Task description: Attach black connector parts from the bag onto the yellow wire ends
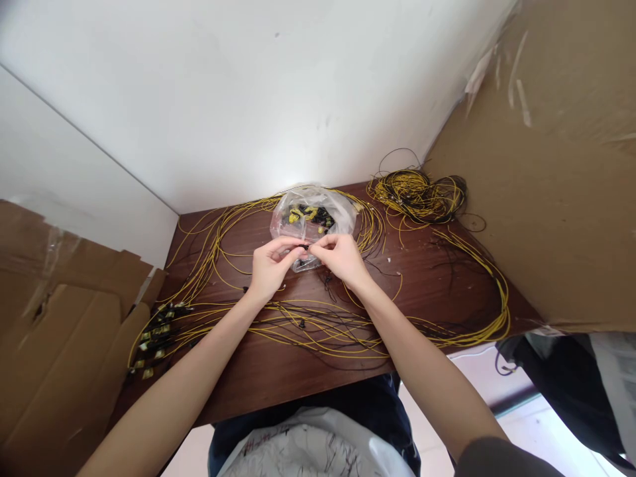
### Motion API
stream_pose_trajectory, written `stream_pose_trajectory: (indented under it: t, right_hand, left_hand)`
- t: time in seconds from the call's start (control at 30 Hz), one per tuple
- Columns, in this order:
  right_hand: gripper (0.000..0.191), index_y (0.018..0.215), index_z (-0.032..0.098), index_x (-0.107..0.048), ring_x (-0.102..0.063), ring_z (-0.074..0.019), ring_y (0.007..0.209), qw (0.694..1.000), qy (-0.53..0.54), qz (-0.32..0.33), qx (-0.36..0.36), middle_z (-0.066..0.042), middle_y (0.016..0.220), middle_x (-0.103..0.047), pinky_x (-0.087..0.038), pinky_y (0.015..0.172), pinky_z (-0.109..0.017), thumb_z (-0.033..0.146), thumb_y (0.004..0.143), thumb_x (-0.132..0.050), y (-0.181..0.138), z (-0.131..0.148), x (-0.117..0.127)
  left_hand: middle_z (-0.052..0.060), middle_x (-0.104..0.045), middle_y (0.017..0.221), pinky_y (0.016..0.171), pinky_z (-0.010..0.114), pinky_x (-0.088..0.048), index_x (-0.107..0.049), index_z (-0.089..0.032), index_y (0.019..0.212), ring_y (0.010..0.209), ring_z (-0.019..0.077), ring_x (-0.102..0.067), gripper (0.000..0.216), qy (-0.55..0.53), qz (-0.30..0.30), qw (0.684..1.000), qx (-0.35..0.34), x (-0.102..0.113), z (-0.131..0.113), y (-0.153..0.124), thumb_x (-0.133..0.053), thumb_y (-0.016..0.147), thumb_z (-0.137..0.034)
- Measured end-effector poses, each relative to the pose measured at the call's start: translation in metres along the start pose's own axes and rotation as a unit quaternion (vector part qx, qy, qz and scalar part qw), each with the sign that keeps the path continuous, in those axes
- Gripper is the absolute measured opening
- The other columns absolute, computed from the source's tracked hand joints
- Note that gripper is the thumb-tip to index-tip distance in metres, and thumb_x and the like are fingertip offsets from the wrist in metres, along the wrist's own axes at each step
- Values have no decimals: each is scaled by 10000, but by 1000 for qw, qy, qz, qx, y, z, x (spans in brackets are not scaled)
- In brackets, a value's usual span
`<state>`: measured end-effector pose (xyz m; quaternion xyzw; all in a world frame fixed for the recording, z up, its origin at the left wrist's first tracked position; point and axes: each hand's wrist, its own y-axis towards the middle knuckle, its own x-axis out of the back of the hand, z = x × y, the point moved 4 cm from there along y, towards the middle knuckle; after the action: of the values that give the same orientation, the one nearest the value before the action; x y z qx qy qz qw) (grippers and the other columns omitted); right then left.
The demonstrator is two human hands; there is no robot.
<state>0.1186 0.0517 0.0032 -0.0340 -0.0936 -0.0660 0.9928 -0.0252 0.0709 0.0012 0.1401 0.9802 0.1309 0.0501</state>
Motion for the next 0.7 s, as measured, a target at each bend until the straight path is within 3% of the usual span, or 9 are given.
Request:
stream_pose_trajectory:
  t: [0.4, 0.7]
  right_hand:
    - [158, 639, 137, -651, -554, -137, 574, 995, -80, -24, 55, -39, 628, -655, -413, 573, -250, 289, 658, -612, -1, 3, 0]
    - [188, 694, 135, -653, -575, -143, 618, 994, -37, 31, 97, -54, 680, -674, -439, 614, -262, 315, 723, -606, -4, 11, -4]
  left_hand:
    - [53, -657, 832, 689, 278, -575, -691, -134, 815, 731, 148, -641, 139, 6, -3, 1000, -2, 0, 1, -1, -690, 705, -218]
    - [51, -655, 837, 690, 280, -578, -682, -139, 793, 764, 154, -640, 139, -10, -19, 1000, 4, 2, 2, 0, -706, 681, -217]
